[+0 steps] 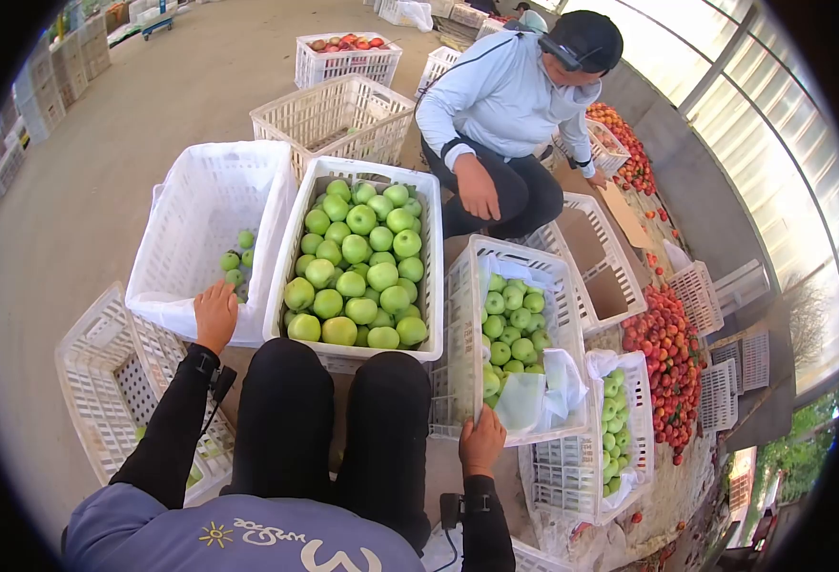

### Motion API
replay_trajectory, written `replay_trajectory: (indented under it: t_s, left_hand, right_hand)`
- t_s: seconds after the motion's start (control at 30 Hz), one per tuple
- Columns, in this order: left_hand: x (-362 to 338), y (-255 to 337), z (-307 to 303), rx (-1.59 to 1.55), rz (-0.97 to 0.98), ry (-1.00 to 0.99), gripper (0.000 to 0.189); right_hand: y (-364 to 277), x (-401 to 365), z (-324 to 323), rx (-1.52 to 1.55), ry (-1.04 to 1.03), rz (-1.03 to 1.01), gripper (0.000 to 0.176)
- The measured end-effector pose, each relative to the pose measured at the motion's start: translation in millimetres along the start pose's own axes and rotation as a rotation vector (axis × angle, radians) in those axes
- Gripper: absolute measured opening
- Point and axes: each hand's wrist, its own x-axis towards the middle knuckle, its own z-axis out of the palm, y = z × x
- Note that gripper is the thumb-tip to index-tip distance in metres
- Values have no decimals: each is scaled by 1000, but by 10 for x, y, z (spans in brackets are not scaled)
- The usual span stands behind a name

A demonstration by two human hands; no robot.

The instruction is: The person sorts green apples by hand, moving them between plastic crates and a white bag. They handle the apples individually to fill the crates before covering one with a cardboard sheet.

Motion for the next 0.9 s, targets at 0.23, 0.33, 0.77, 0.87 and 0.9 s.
replay_trajectory:
  t_s: [0.23,0.33,0.77,0.87,0.9]
  left_hand:
    - [-31,-34,63,10,-3,36,26]
    - [-31,-26,36,-11,-5,31,24]
    - [26,34,-83,47,-30,-108,24]
    - [47,26,-100,9,7,-63,24]
    - [43,37,-101,15,10,-45,24]
  right_hand:
    - [-7,-6,14,-8,22,-16,42]
    - [-95,162,-11,53,83,-54,48]
    - [-1539,2303,495,180,-250,-455,58]
    - [-1508,2244,439,581,-274,-297,60]
    - [-1451,2145,355,581,-273,-299,60]
